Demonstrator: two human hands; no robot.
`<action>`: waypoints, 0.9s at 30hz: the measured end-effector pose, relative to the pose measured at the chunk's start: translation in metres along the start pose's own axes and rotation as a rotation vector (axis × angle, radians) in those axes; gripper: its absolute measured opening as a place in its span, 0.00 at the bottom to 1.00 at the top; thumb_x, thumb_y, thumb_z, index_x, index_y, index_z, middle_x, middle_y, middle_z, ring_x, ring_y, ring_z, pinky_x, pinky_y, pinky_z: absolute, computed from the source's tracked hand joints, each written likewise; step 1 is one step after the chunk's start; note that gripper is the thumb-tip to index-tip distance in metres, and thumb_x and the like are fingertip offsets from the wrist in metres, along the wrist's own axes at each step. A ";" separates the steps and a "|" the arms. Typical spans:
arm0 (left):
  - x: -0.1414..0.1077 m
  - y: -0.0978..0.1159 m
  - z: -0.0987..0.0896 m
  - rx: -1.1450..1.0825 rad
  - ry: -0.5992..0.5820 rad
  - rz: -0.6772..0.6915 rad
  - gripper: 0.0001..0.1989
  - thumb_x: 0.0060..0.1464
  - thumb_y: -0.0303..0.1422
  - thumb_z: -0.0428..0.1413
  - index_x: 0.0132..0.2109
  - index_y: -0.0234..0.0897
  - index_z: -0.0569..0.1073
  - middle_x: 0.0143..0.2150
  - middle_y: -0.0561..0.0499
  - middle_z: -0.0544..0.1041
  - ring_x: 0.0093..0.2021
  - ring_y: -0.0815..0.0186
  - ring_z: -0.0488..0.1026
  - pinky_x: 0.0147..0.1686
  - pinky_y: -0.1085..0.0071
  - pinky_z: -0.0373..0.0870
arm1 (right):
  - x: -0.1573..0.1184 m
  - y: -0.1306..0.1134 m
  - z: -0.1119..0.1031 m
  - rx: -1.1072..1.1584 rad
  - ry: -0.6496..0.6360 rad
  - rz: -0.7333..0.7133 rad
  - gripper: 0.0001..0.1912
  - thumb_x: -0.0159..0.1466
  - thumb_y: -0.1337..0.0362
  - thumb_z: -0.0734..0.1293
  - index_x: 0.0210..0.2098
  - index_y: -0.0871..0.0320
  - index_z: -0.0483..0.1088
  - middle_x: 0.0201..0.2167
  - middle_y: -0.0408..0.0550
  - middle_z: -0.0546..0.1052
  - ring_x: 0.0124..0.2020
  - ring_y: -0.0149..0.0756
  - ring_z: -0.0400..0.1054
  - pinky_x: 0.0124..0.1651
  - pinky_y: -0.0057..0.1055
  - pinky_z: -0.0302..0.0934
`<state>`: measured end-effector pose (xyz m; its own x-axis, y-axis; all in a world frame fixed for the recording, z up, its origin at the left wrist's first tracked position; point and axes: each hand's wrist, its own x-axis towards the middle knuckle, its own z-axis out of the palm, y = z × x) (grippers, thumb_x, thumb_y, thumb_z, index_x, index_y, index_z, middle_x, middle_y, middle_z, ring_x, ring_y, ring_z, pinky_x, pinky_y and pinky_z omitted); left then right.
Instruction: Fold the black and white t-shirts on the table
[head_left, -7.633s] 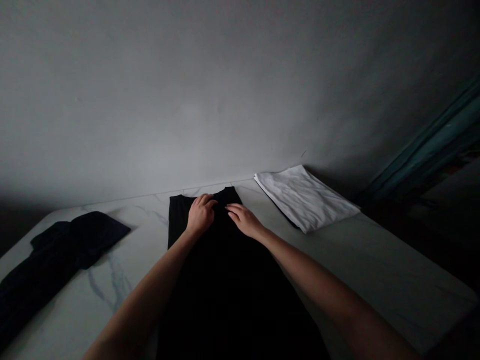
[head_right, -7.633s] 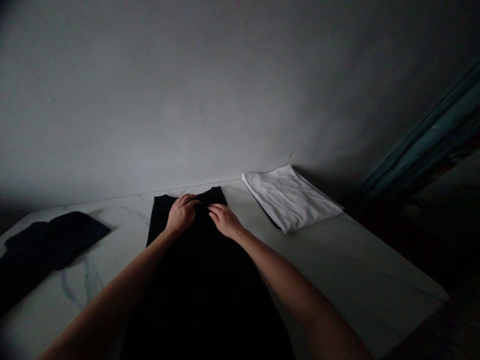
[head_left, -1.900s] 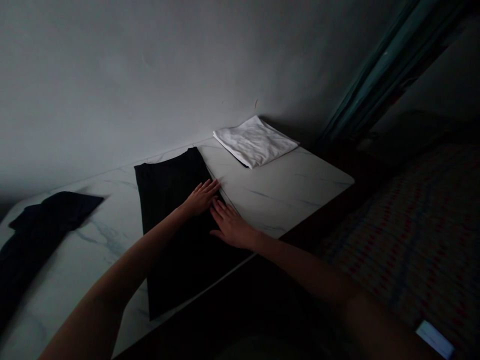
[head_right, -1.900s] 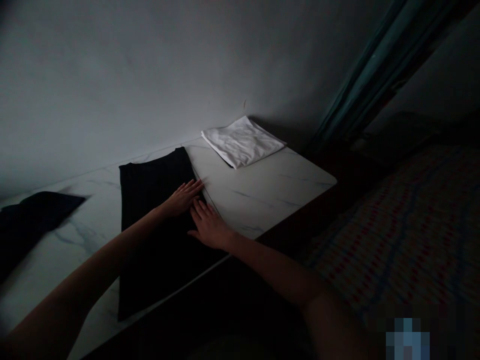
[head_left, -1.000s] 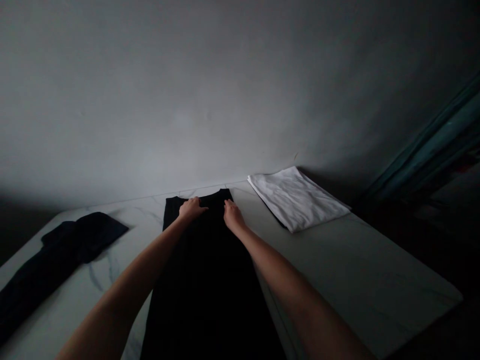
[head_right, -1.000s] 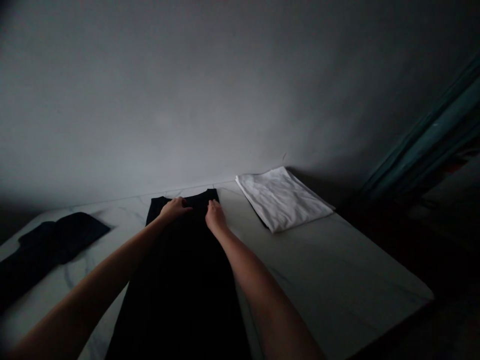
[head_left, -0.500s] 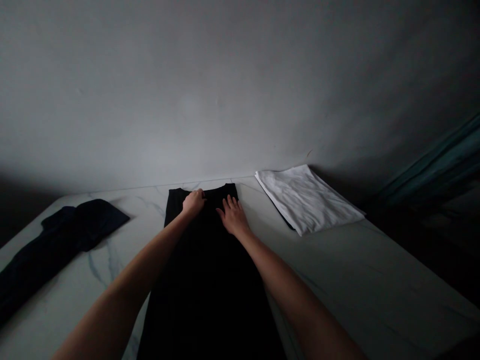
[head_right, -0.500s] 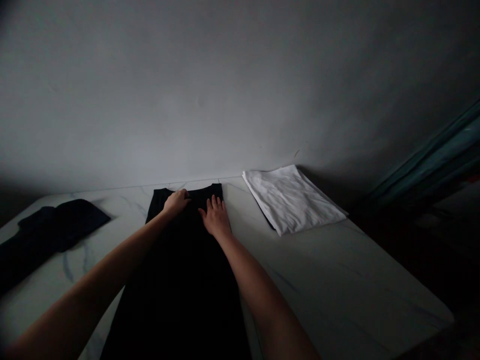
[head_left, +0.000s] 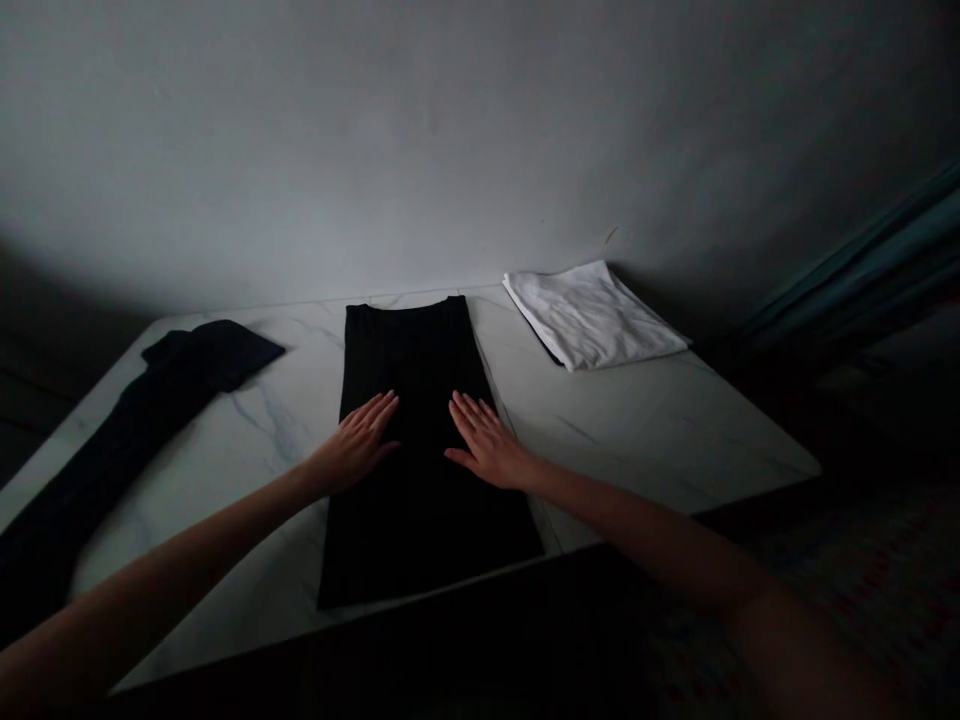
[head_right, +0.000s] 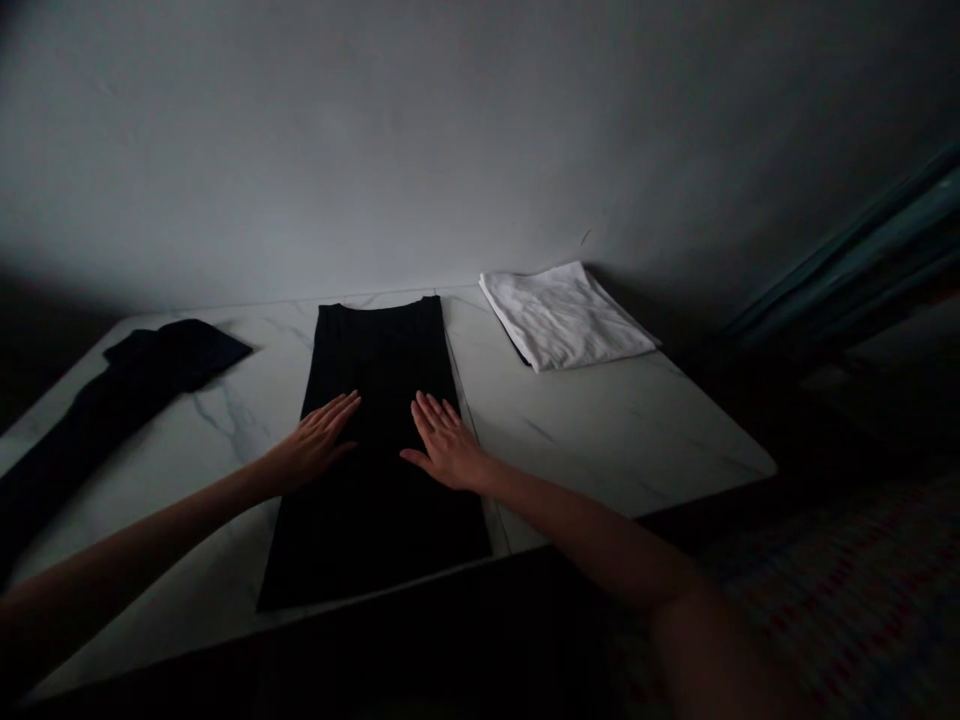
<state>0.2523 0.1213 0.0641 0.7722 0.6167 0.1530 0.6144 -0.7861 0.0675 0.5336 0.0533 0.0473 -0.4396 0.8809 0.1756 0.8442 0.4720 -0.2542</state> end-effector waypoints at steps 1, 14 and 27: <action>-0.022 0.012 -0.001 -0.010 -0.030 0.021 0.35 0.68 0.47 0.40 0.73 0.34 0.42 0.74 0.38 0.51 0.73 0.53 0.47 0.67 0.53 0.54 | -0.021 -0.008 -0.003 0.008 -0.016 -0.025 0.43 0.71 0.42 0.51 0.73 0.66 0.40 0.73 0.62 0.44 0.74 0.46 0.35 0.72 0.50 0.38; -0.147 0.125 -0.006 0.031 0.035 -0.124 0.33 0.61 0.38 0.53 0.70 0.40 0.57 0.71 0.38 0.58 0.70 0.45 0.55 0.62 0.43 0.60 | -0.142 -0.056 -0.024 0.117 -0.014 -0.062 0.38 0.64 0.62 0.69 0.70 0.58 0.54 0.70 0.59 0.56 0.71 0.48 0.49 0.69 0.51 0.49; -0.139 0.107 -0.036 -0.472 0.016 -0.187 0.16 0.56 0.32 0.57 0.52 0.46 0.77 0.50 0.48 0.75 0.47 0.62 0.76 0.44 0.67 0.78 | -0.136 -0.039 -0.049 0.507 -0.048 -0.020 0.22 0.57 0.77 0.71 0.49 0.55 0.76 0.45 0.49 0.74 0.46 0.35 0.72 0.49 0.34 0.68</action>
<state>0.2042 -0.0502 0.0858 0.6509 0.7511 0.1101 0.5991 -0.5974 0.5332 0.5753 -0.0868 0.0802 -0.4778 0.8665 0.1444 0.5853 0.4366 -0.6833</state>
